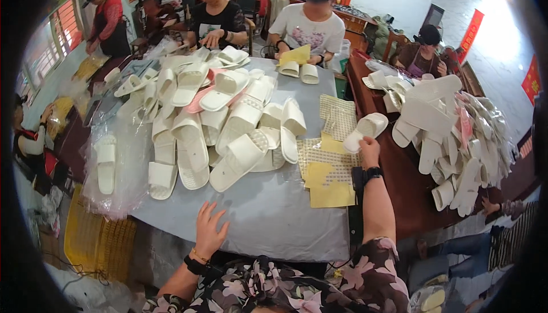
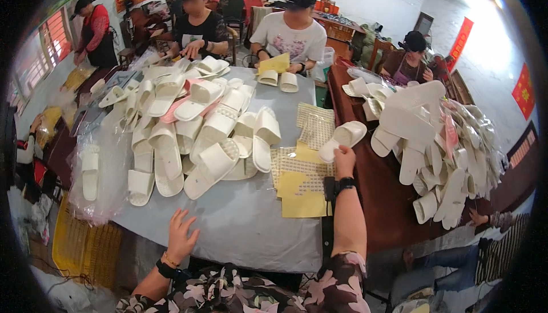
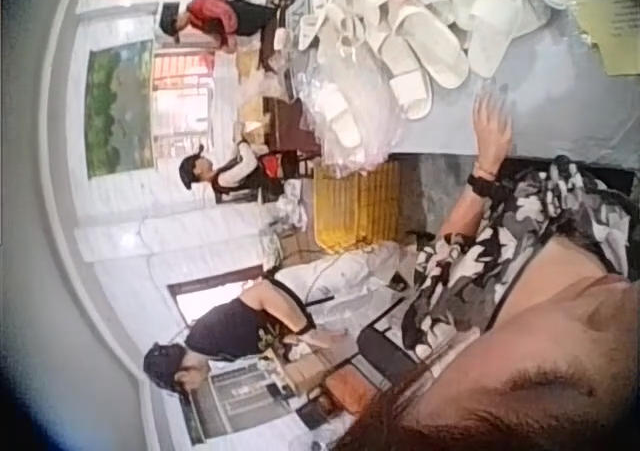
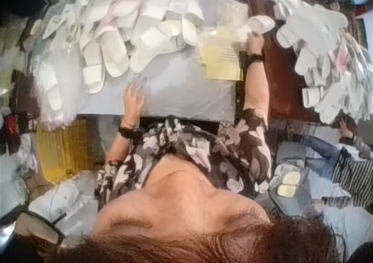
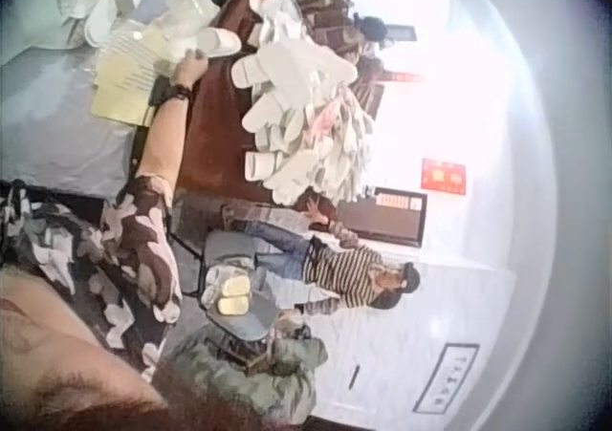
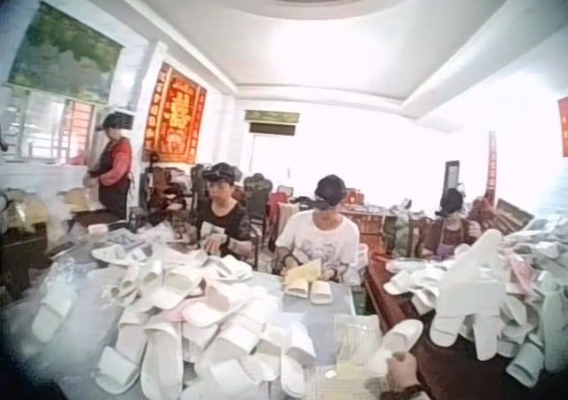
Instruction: The recorder is pairing up white and pink slippers and applying small yellow labels or stickers to them in a manufacturing workshop.
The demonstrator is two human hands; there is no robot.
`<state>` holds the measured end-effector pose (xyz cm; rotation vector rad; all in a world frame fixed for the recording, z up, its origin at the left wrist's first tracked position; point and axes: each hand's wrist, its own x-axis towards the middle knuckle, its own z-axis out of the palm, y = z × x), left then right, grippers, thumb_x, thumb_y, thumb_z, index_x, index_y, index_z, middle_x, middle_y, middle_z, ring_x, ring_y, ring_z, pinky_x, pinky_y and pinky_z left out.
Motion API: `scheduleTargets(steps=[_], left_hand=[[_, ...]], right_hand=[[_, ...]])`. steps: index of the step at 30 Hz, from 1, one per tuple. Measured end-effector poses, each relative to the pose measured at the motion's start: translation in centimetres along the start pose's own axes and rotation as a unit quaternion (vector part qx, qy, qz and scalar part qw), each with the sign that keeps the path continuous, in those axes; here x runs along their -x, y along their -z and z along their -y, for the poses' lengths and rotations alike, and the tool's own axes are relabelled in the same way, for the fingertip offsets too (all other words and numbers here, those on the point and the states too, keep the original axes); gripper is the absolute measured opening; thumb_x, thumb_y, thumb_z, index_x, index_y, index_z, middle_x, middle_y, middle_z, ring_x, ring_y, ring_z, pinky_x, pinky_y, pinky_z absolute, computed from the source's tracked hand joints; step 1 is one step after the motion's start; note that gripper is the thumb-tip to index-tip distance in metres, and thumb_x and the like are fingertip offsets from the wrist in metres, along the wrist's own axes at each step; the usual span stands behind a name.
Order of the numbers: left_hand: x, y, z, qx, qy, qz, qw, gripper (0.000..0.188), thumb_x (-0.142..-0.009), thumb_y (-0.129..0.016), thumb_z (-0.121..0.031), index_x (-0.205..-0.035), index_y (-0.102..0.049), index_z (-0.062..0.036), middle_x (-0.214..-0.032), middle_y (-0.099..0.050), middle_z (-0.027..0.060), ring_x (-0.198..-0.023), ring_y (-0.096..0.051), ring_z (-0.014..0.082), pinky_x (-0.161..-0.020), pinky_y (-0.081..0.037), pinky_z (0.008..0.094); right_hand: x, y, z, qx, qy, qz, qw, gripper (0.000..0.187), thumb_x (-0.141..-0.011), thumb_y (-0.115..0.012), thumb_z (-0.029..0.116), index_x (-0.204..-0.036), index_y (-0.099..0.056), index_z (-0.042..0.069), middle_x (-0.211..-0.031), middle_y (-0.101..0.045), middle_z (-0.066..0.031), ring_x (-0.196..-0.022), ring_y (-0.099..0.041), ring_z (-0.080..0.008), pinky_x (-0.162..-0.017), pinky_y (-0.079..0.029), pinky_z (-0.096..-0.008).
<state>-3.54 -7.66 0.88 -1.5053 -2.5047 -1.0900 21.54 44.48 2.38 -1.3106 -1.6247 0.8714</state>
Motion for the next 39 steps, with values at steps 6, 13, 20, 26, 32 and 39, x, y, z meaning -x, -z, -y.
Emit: scheduleTargets(steps=[6,13,20,26,32,39], left_hand=[[-0.8,-1.4,-0.6,0.06,-0.02,0.041,0.997,0.035,-0.076,-0.07,-0.014,-0.11,-0.065,-0.0049,-0.132,-0.05,0.0186,-0.13,-0.038,0.0414,-0.106,-0.033,0.0475],[-1.5,-2.5,-2.0,0.08,-0.065,0.041,0.994,0.035,-0.076,-0.07,-0.012,-0.11,-0.063,-0.0047,-0.131,-0.05,0.0186,-0.129,-0.038,0.043,-0.106,-0.033,0.0491],[-1.9,-2.5,-3.7,0.093,-0.073,0.072,0.99,0.04,-0.075,-0.071,-0.012,-0.114,-0.063,-0.005,-0.133,-0.05,0.0185,-0.13,-0.039,0.0404,-0.107,-0.034,0.0465],[-3.9,-1.5,-6.9,0.161,-0.117,0.16,0.967,0.074,-0.071,-0.08,-0.028,-0.133,-0.049,-0.0031,-0.141,-0.043,0.019,-0.135,-0.036,0.0382,-0.111,-0.03,0.0465],[-6.0,-2.3,-11.3,0.308,-0.145,0.26,0.903,0.106,-0.069,-0.084,-0.04,-0.147,-0.025,0.0019,-0.15,-0.032,0.0203,-0.14,-0.029,0.0351,-0.114,-0.026,0.0417],[-9.6,-6.2,-10.0,0.486,0.047,0.227,0.843,0.085,-0.074,-0.082,-0.021,-0.143,-0.036,-0.0005,-0.138,-0.048,0.0174,-0.129,-0.045,0.0245,-0.108,-0.036,0.0367]], right_hand=[[0.8,5.9,5.2,-0.262,0.008,-0.014,0.965,0.018,-0.085,-0.061,0.003,-0.102,-0.062,-0.003,-0.089,-0.061,-0.0014,-0.075,-0.055,-0.0081,-0.066,-0.043,-0.0218],[4.9,15.5,16.3,-0.37,0.066,0.003,0.927,0.015,-0.089,-0.06,0.002,-0.103,-0.063,-0.002,-0.095,-0.064,-0.0034,-0.084,-0.061,-0.0111,-0.079,-0.049,-0.0234],[13.2,20.2,23.8,-0.311,0.202,0.05,0.927,0.014,-0.09,-0.059,-0.001,-0.103,-0.064,-0.001,-0.099,-0.063,-0.0038,-0.087,-0.059,-0.0112,-0.081,-0.047,-0.0244],[21.3,17.9,25.0,-0.391,0.148,0.172,0.892,0.014,-0.088,-0.067,0.01,-0.086,-0.055,0.004,-0.092,-0.063,-0.0068,-0.082,-0.062,-0.0159,-0.073,-0.052,-0.0284],[26.7,13.2,24.9,-0.434,0.022,0.284,0.854,0.002,-0.069,-0.057,-0.003,-0.069,-0.056,-0.002,-0.102,-0.061,-0.0214,-0.09,-0.058,-0.0258,-0.081,-0.044,-0.0326],[28.8,10.4,24.0,-0.42,-0.023,0.396,0.816,0.008,-0.079,-0.067,0.004,-0.077,-0.063,-0.003,-0.104,-0.063,-0.0164,-0.092,-0.057,-0.0204,-0.082,-0.041,-0.0288]])
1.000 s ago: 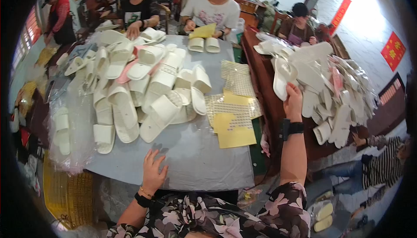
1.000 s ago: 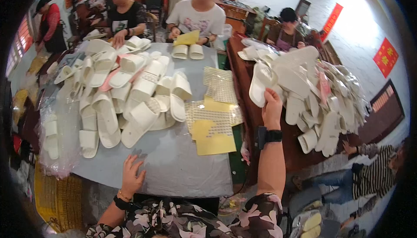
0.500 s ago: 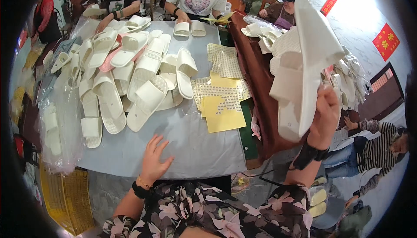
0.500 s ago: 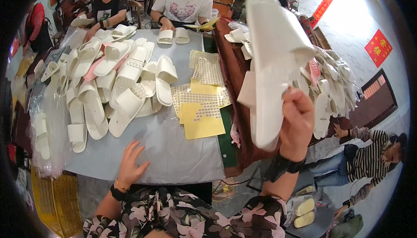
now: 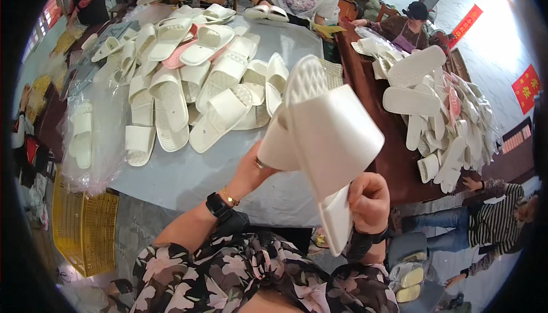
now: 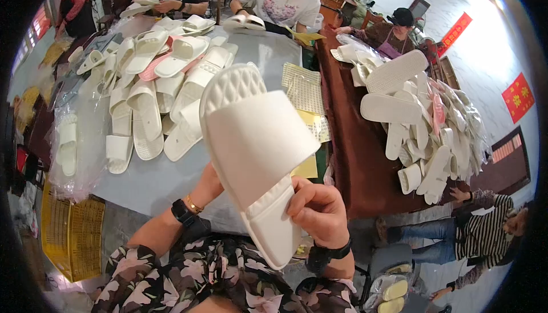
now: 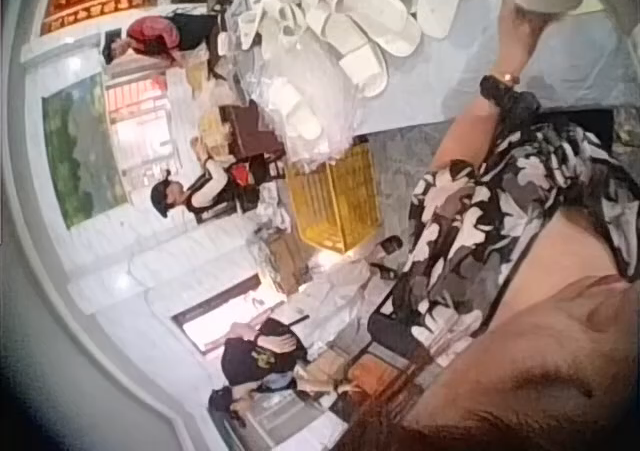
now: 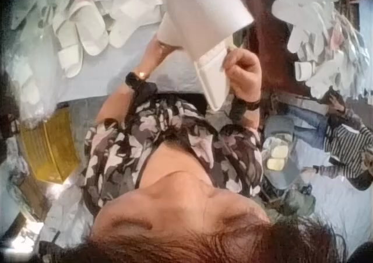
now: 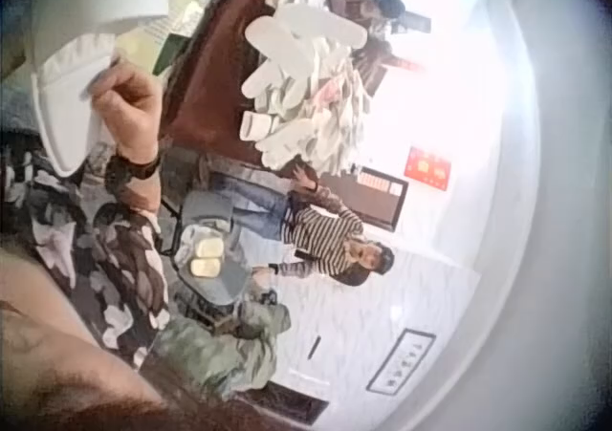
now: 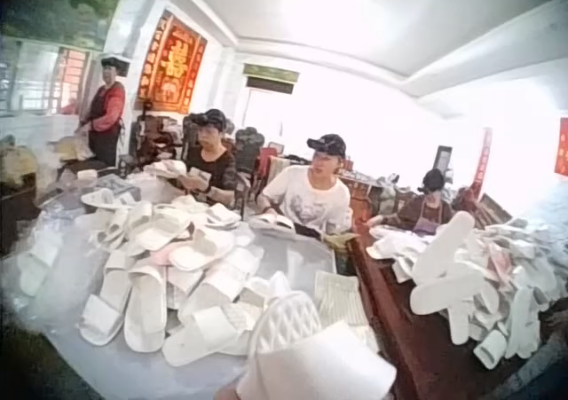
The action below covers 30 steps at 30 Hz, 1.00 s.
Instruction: The recorder is pairing up white and pink slippers and applying small yellow labels or stickers to them in a manufacturing workshop.
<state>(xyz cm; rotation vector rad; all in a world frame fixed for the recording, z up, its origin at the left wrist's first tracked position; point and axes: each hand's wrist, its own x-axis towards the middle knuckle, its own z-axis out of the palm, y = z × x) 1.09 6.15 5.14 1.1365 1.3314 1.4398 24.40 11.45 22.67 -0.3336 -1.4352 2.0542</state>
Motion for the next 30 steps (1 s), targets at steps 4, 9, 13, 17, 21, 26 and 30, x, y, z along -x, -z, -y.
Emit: scheduleTargets(steps=[4,9,13,17,21,26,30], left_hand=[[1.7,-0.3,-3.4,-0.02,0.018,-0.011,1.0,0.042,-0.083,-0.07,-0.006,-0.122,-0.057,0.0012,-0.117,-0.063,0.0095,-0.109,-0.056,0.0168,-0.095,-0.045,0.0318],[4.3,-0.5,0.2,0.11,0.032,0.014,0.993,0.028,-0.096,-0.051,-0.012,-0.123,-0.058,-0.0023,-0.119,-0.062,0.008,-0.111,-0.056,0.0139,-0.094,-0.047,0.0317],[6.1,-0.4,2.0,0.357,0.181,-0.018,0.916,0.036,-0.098,-0.048,-0.011,-0.133,-0.049,-0.0022,-0.127,-0.057,0.0073,-0.114,-0.057,0.0169,-0.096,-0.047,0.0344],[6.9,-0.1,1.1,0.369,0.206,0.013,0.906,0.043,-0.101,-0.045,-0.016,-0.14,-0.039,-0.0004,-0.136,-0.05,0.0102,-0.121,-0.052,0.0205,-0.102,-0.042,0.0347],[6.9,-1.6,-2.0,0.079,0.02,-0.032,0.996,0.055,-0.102,-0.042,-0.026,-0.148,-0.029,0.0,-0.152,-0.029,0.0184,-0.141,-0.03,0.0275,-0.113,-0.026,0.0382],[6.0,-0.6,-1.7,-0.127,-0.101,-0.004,0.987,0.068,-0.098,-0.051,-0.026,-0.151,-0.018,-0.0015,-0.154,-0.02,0.0243,-0.143,-0.022,0.0356,-0.115,-0.02,0.04],[5.9,-1.0,-1.7,-0.065,-0.051,-0.093,0.992,0.068,-0.091,-0.058,-0.009,-0.149,-0.024,-0.0008,-0.149,-0.03,0.016,-0.134,-0.037,0.027,-0.109,-0.032,0.0374]], right_hand=[[-0.5,1.4,-2.6,0.167,-0.053,0.01,0.985,0.002,-0.081,-0.063,-0.003,-0.081,-0.064,-0.002,-0.106,-0.062,-0.01,-0.094,-0.056,-0.0162,-0.084,-0.041,-0.0258],[-0.6,2.4,-9.6,0.159,-0.099,0.008,0.982,0.018,-0.089,-0.059,-0.001,-0.107,-0.06,-0.002,-0.11,-0.06,-0.0066,-0.097,-0.056,-0.0133,-0.086,-0.045,-0.0255],[-0.3,2.5,-13.9,0.084,-0.13,-0.06,0.986,0.035,-0.088,-0.06,0.002,-0.122,-0.05,0.001,-0.109,-0.062,-0.0102,-0.099,-0.058,-0.0139,-0.088,-0.045,-0.0275],[0.4,3.1,-16.2,0.22,-0.091,-0.045,0.97,0.049,-0.089,-0.062,0.009,-0.133,-0.042,0.001,-0.122,-0.055,-0.0158,-0.111,-0.054,-0.0203,-0.092,-0.045,-0.0318],[0.6,2.4,-16.7,0.391,-0.018,0.052,0.919,0.069,-0.085,-0.071,0.022,-0.14,-0.037,0.0,-0.138,-0.043,-0.0212,-0.125,-0.045,-0.0291,-0.099,-0.042,-0.0387],[0.2,1.7,-18.2,0.151,-0.101,-0.011,0.983,0.059,-0.084,-0.071,0.016,-0.132,-0.044,-0.006,-0.128,-0.056,-0.0141,-0.119,-0.052,-0.0215,-0.102,-0.04,-0.0371],[0.0,1.6,-17.9,0.066,-0.171,-0.047,0.982,0.054,-0.084,-0.069,0.014,-0.129,-0.048,-0.006,-0.122,-0.06,-0.0122,-0.113,-0.056,-0.02,-0.1,-0.041,-0.0357]])
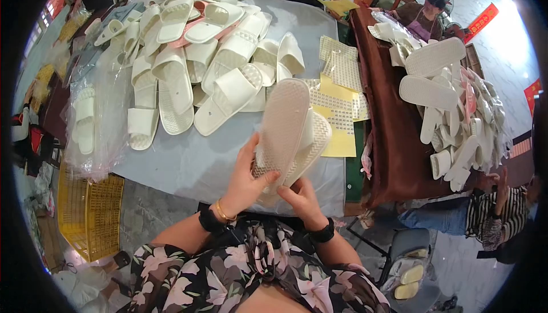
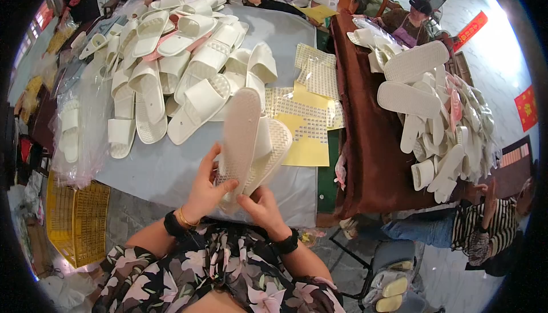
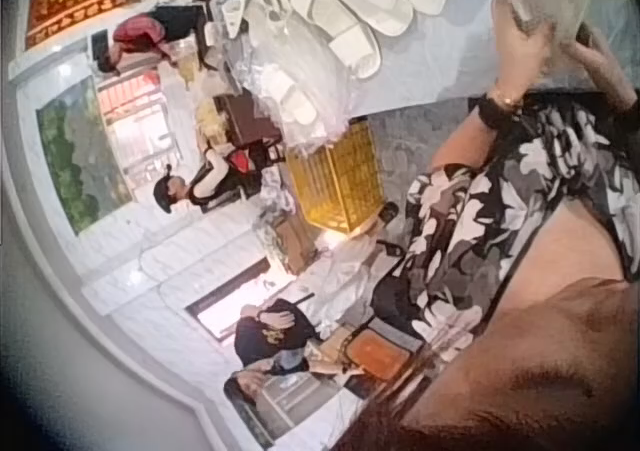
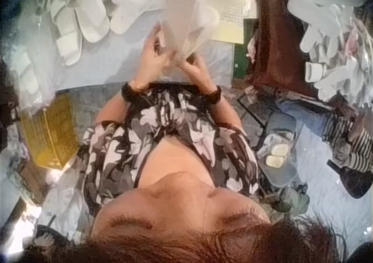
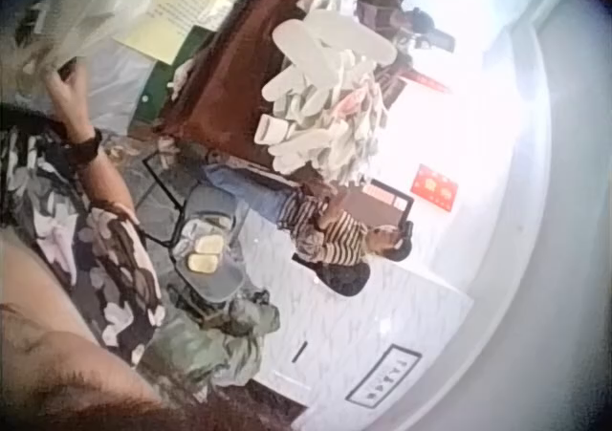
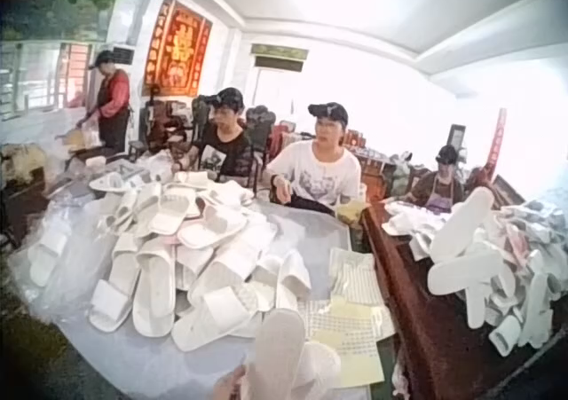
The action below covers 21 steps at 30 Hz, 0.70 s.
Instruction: The recorder is pairing up white and pink slippers and applying small yellow labels or stickers to them in a manufacturing workshop.
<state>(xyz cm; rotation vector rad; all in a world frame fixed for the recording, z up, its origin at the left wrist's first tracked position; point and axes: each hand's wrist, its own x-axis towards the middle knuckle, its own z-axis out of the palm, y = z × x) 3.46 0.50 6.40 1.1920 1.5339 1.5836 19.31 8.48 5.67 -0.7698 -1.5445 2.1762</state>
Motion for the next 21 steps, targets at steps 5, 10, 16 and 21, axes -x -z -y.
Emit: scheduleTargets(steps=[5,10,16,21], left_hand=[[-0.5,1.2,-0.2,0.227,0.106,-0.035,0.968,0.064,-0.084,-0.061,0.003,-0.143,-0.036,-0.0005,-0.134,-0.051,0.0111,-0.115,-0.056,0.0194,-0.097,-0.046,0.031],[0.0,3.9,0.7,0.321,0.193,-0.047,0.926,0.054,-0.085,-0.062,0.003,-0.135,-0.041,0.0029,-0.116,-0.062,0.0084,-0.103,-0.062,0.0147,-0.092,-0.049,0.0298],[1.1,4.0,1.7,0.298,0.247,-0.066,0.92,0.044,-0.088,-0.061,0.0,-0.129,-0.045,0.0027,-0.117,-0.062,0.0096,-0.102,-0.062,0.0156,-0.09,-0.051,0.0309],[1.3,2.3,1.1,0.329,0.242,-0.057,0.911,0.041,-0.088,-0.061,0.002,-0.127,-0.047,0.003,-0.115,-0.062,0.0095,-0.099,-0.063,0.0151,-0.087,-0.052,0.0299]], right_hand=[[-0.2,2.1,-1.2,-0.163,0.002,-0.072,0.984,0.047,-0.084,-0.055,0.008,-0.129,-0.049,-0.006,-0.121,-0.061,-0.0154,-0.107,-0.062,-0.0251,-0.096,-0.048,-0.0376],[-0.3,3.5,-0.8,-0.265,0.018,-0.088,0.96,0.041,-0.087,-0.052,0.005,-0.127,-0.05,-0.005,-0.117,-0.063,-0.0149,-0.104,-0.063,-0.0256,-0.093,-0.049,-0.0363],[-0.5,4.2,-0.6,-0.279,0.03,-0.076,0.957,0.041,-0.087,-0.055,0.007,-0.127,-0.05,-0.004,-0.118,-0.063,-0.0148,-0.105,-0.063,-0.0253,-0.093,-0.05,-0.037],[-1.0,3.2,-1.3,-0.242,0.017,-0.087,0.966,0.046,-0.084,-0.055,0.003,-0.129,-0.049,-0.004,-0.119,-0.062,-0.0159,-0.103,-0.064,-0.0257,-0.092,-0.052,-0.0377]])
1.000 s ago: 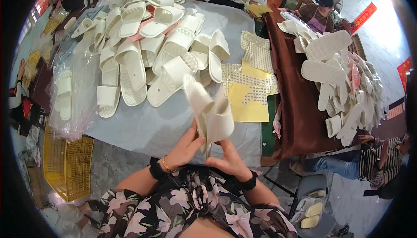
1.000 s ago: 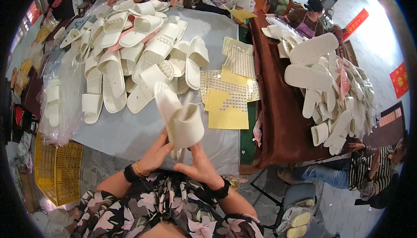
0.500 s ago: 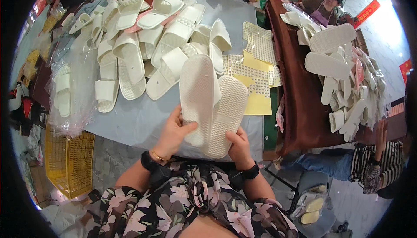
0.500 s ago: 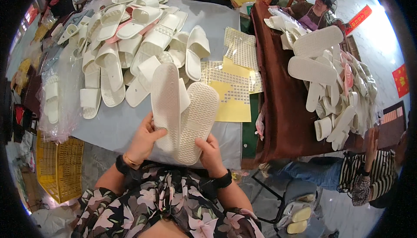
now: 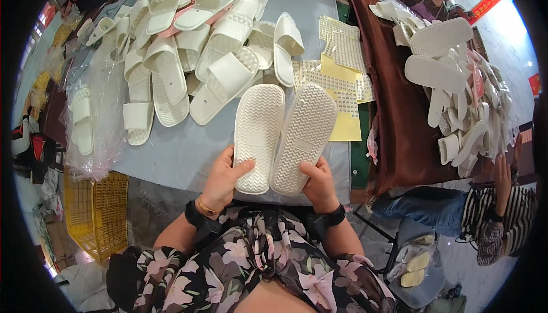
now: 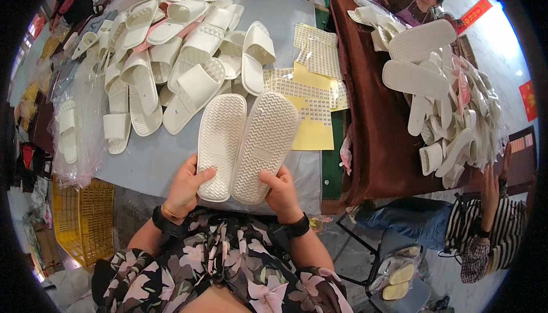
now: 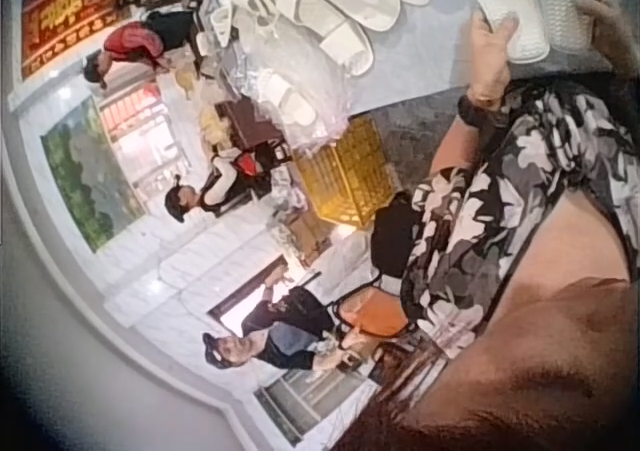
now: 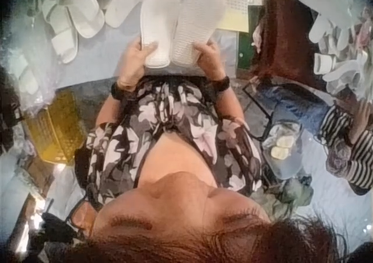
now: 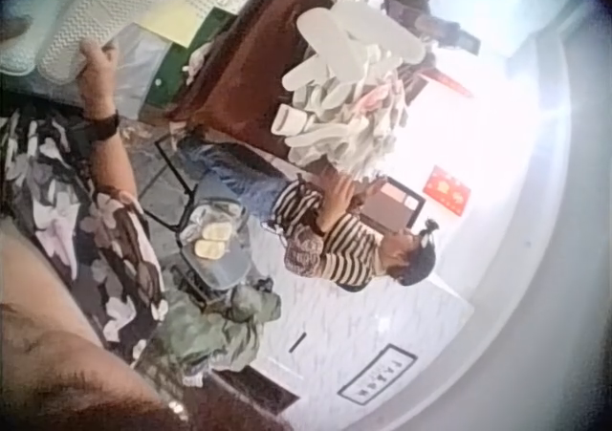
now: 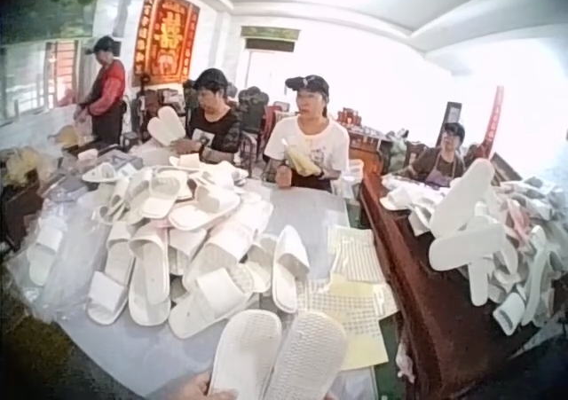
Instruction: The recorder is pairing up white and pink slippers and applying small yellow labels or stickers to them in a manufacturing workshop.
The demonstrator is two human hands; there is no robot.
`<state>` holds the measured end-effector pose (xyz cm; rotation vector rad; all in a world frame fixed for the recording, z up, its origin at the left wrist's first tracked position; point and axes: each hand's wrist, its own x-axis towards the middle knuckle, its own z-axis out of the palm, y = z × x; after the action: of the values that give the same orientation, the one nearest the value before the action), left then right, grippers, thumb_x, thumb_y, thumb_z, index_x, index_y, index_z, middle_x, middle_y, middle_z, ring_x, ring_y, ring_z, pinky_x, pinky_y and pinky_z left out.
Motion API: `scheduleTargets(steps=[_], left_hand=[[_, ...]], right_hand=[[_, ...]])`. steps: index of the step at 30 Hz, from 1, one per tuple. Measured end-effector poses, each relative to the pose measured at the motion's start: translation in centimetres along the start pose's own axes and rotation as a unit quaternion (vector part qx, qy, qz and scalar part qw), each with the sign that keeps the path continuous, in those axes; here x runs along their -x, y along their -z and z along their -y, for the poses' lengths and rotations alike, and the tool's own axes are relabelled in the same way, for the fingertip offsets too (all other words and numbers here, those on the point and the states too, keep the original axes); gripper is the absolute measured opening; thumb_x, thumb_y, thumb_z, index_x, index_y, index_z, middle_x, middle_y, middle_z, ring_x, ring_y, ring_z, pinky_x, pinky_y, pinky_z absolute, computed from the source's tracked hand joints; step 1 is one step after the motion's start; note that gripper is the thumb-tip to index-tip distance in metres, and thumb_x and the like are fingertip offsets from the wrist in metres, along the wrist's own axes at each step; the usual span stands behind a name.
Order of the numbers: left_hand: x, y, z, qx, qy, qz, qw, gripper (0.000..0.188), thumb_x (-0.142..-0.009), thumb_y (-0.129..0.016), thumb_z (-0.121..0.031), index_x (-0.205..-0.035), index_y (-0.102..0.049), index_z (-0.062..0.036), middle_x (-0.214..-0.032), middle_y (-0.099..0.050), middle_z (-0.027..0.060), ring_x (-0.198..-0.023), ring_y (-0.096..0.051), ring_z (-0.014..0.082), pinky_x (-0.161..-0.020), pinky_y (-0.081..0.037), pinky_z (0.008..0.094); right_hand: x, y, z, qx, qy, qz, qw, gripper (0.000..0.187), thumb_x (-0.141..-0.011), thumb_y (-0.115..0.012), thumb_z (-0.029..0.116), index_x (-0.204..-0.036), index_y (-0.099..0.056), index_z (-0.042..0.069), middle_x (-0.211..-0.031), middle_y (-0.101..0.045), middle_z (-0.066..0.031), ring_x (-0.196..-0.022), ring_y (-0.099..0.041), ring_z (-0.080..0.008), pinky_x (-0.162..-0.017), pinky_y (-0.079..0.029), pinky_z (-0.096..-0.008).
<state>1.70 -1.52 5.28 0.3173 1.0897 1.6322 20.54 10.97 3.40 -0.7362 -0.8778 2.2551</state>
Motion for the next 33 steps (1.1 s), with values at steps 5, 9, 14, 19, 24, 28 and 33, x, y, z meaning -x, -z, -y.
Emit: scheduleTargets(steps=[5,9,14,19,24,28,33], left_hand=[[0.2,-0.2,0.3,0.004,-0.005,0.013,1.0,0.044,-0.089,-0.061,0.001,-0.13,-0.046,0.0022,-0.116,-0.062,0.01,-0.101,-0.063,0.0162,-0.088,-0.052,0.0309],[0.5,-0.2,0.3,0.03,0.034,0.029,0.999,0.049,-0.089,-0.062,0.001,-0.134,-0.043,0.0016,-0.122,-0.059,0.0108,-0.108,-0.06,0.018,-0.092,-0.05,0.0328],[0.8,-0.4,0.4,0.042,0.062,0.068,0.995,0.055,-0.088,-0.062,0.001,-0.137,-0.038,0.0008,-0.13,-0.054,0.0121,-0.116,-0.056,0.02,-0.096,-0.048,0.0342],[0.5,0.1,0.7,0.075,0.059,0.096,0.991,0.058,-0.088,-0.061,-0.001,-0.14,-0.035,-0.0005,-0.132,-0.053,0.0126,-0.117,-0.056,0.0221,-0.098,-0.047,0.0367],[0.5,0.5,0.7,0.082,0.054,0.083,0.992,0.059,-0.086,-0.06,0.0,-0.14,-0.036,-0.0005,-0.132,-0.054,0.0133,-0.118,-0.056,0.0232,-0.098,-0.047,0.0379],[0.4,0.7,0.1,0.103,0.081,0.071,0.989,0.06,-0.084,-0.06,0.002,-0.14,-0.037,-0.0003,-0.13,-0.055,0.0137,-0.116,-0.058,0.0238,-0.098,-0.048,0.0378],[0.5,0.4,-0.5,0.085,0.076,0.068,0.991,0.059,-0.084,-0.06,0.001,-0.139,-0.038,-0.0003,-0.129,-0.056,0.0141,-0.115,-0.059,0.0237,-0.098,-0.049,0.0378]], right_hand=[[-0.2,0.2,-0.8,-0.015,-0.01,0.009,1.0,0.041,-0.087,-0.057,0.003,-0.127,-0.05,-0.003,-0.119,-0.062,-0.0141,-0.103,-0.064,-0.0232,-0.091,-0.051,-0.0359],[-0.2,0.2,-1.1,-0.032,-0.02,0.01,0.999,0.039,-0.088,-0.057,0.001,-0.127,-0.05,-0.003,-0.12,-0.062,-0.0133,-0.104,-0.063,-0.0223,-0.091,-0.051,-0.0351],[-0.3,-0.1,-1.1,-0.027,-0.016,-0.001,1.0,0.039,-0.088,-0.056,0.0,-0.126,-0.05,-0.003,-0.12,-0.061,-0.0136,-0.104,-0.063,-0.0225,-0.091,-0.051,-0.0349],[0.0,-0.1,-0.6,-0.022,-0.011,0.002,1.0,0.04,-0.086,-0.054,-0.002,-0.126,-0.05,-0.004,-0.119,-0.061,-0.0141,-0.104,-0.063,-0.0229,-0.091,-0.051,-0.0349],[0.2,-0.6,0.0,-0.005,-0.002,-0.022,1.0,0.042,-0.084,-0.055,-0.001,-0.125,-0.049,-0.005,-0.118,-0.061,-0.0161,-0.103,-0.063,-0.0244,-0.089,-0.052,-0.0358],[0.2,-1.0,0.4,0.014,0.006,-0.031,0.999,0.044,-0.081,-0.055,0.001,-0.124,-0.05,-0.006,-0.115,-0.063,-0.0168,-0.099,-0.065,-0.0248,-0.089,-0.053,-0.0356],[0.4,-0.6,0.2,0.048,-0.021,-0.019,0.998,0.042,-0.084,-0.054,-0.001,-0.125,-0.049,-0.006,-0.117,-0.062,-0.0157,-0.101,-0.064,-0.0235,-0.087,-0.053,-0.0358]])
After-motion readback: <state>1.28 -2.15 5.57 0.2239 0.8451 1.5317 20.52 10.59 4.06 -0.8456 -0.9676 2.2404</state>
